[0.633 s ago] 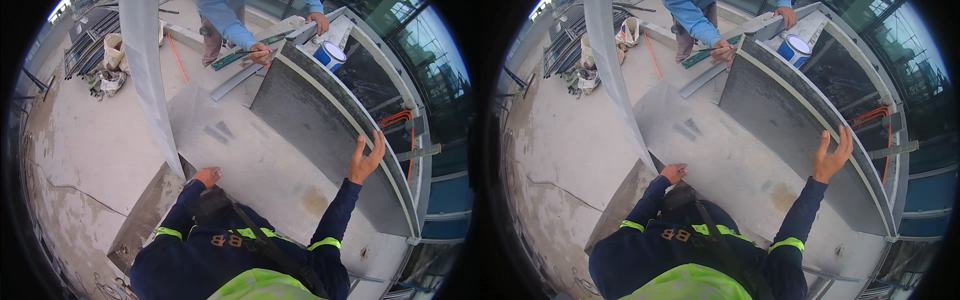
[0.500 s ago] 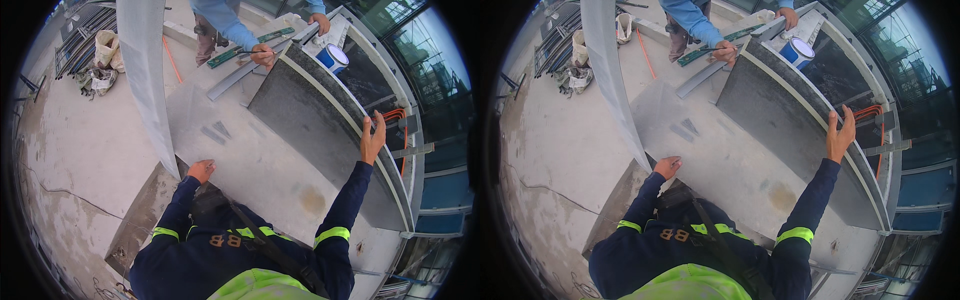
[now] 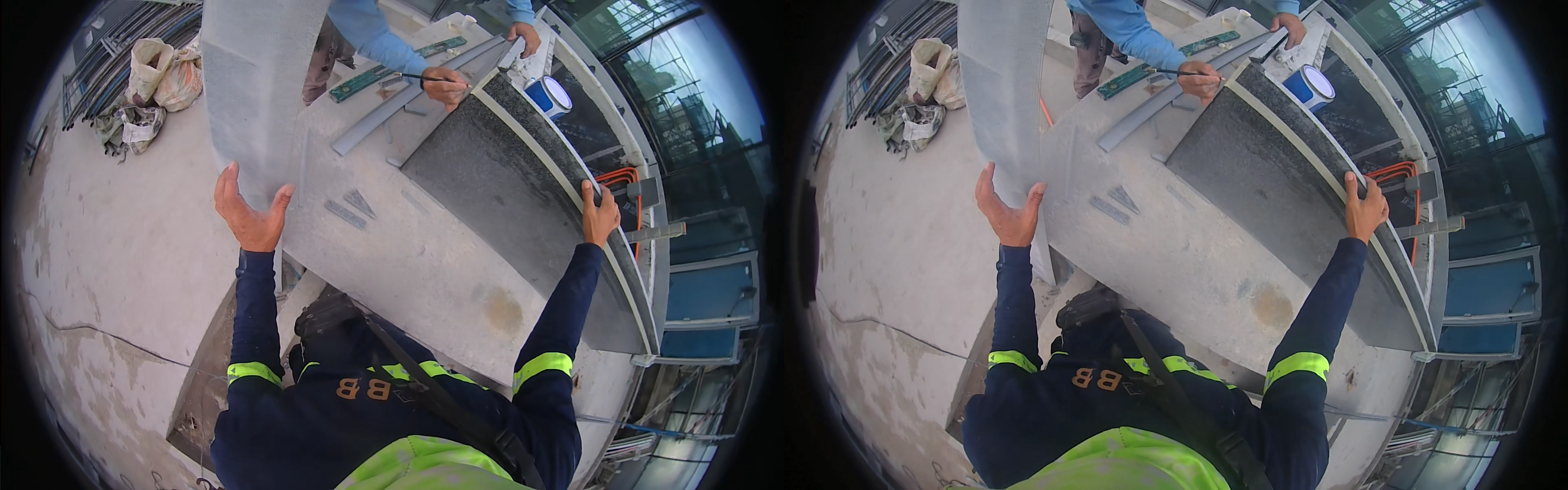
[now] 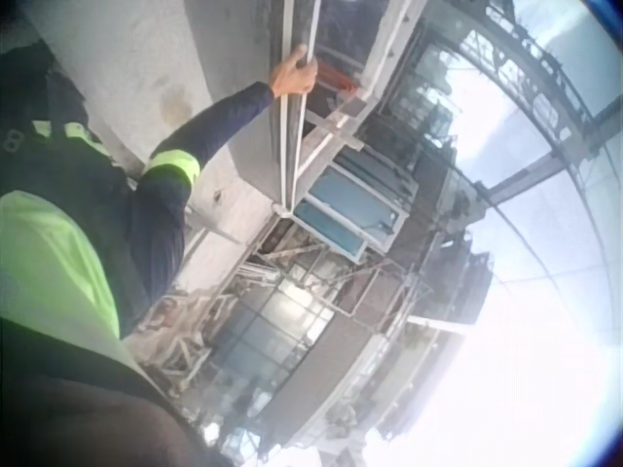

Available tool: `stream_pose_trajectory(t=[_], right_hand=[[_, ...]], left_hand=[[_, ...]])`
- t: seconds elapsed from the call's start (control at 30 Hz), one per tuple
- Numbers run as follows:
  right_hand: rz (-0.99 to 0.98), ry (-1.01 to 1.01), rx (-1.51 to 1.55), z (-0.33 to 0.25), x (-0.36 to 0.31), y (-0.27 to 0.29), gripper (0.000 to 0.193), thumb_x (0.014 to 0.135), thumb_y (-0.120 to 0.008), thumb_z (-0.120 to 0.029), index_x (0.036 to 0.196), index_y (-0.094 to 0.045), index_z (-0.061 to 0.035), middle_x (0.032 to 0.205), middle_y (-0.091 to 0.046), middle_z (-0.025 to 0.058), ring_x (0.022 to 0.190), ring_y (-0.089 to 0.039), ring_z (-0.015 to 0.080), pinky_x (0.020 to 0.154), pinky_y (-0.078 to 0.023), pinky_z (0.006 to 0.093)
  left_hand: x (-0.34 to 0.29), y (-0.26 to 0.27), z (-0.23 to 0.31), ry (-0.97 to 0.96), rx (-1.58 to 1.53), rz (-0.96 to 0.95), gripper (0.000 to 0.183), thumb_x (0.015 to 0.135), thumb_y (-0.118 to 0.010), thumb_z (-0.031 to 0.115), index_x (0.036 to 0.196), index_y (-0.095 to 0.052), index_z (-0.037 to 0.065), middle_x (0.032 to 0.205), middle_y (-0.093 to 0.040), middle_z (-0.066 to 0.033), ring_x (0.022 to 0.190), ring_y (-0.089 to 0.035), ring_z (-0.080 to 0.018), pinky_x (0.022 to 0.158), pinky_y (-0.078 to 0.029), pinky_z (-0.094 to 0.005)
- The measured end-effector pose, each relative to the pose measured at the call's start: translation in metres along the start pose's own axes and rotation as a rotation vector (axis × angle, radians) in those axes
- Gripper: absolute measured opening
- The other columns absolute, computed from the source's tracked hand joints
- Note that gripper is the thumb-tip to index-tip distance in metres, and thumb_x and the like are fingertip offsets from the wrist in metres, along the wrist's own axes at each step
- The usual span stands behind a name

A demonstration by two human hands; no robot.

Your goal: The person measures a curved metal panel with a roll of tape, then marks the panel with a pencil. The person moves around the construction site, handling the panel and marking it multiple times.

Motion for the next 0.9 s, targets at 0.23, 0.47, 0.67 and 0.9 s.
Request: stream_pose_trajectory(t=[0.23,0.47,0.67,0.9], right_hand=[[-0.01,0.002,0.023,-0.003,-0.001,0.003,0.079,0.093,-0.059,-0.078,0.126,-0.074,-0.0069,0.123,-0.072,0.0132,0.127,-0.059,0.0346,0.12,-0.023,0.0537],[0.094,0.016,0.009,-0.006,-0.008,0.008,0.073,0.094,-0.061,-0.074,0.121,-0.076,-0.0084,0.116,-0.073,0.0099,0.12,-0.062,0.0315,0.12,-0.024,0.0517],[0.116,0.017,0.037,-0.008,-0.009,0.011,0.067,0.093,-0.064,-0.071,0.118,-0.077,-0.0103,0.114,-0.073,0.0087,0.118,-0.062,0.0298,0.119,-0.025,0.0504],[0.094,0.002,0.05,-0.009,-0.008,0.01,0.067,0.093,-0.065,-0.072,0.116,-0.077,-0.0104,0.111,-0.073,0.0091,0.118,-0.062,0.0304,0.12,-0.025,0.052]], left_hand=[[0.002,-0.035,-0.003,-0.037,0.192,0.023,0.096,0.075,-0.094,0.039,0.154,-0.046,0.013,0.146,-0.047,-0.0165,0.137,-0.045,-0.0356,0.11,-0.033,-0.0519],[-0.007,-0.047,-0.005,-0.048,0.234,0.001,0.089,0.079,-0.081,0.013,0.157,-0.04,0.009,0.15,-0.043,-0.0203,0.142,-0.04,-0.0387,0.113,-0.029,-0.0548],[-0.009,-0.05,-0.005,-0.048,0.244,-0.011,0.097,0.073,-0.082,0.009,0.159,-0.036,0.007,0.153,-0.041,-0.0218,0.143,-0.038,-0.0397,0.113,-0.027,-0.0557],[-0.015,-0.056,-0.011,-0.038,0.236,0.008,0.104,0.069,-0.083,0.006,0.16,-0.034,0.01,0.154,-0.038,-0.0229,0.143,-0.037,-0.0406,0.112,-0.027,-0.0551]])
Point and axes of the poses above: each hand's wrist, its own x-axis towards the middle knuckle, its own y-axis out of the back of the hand, z = x × y, the point moved 6 cm from there along x, towards the middle knuckle
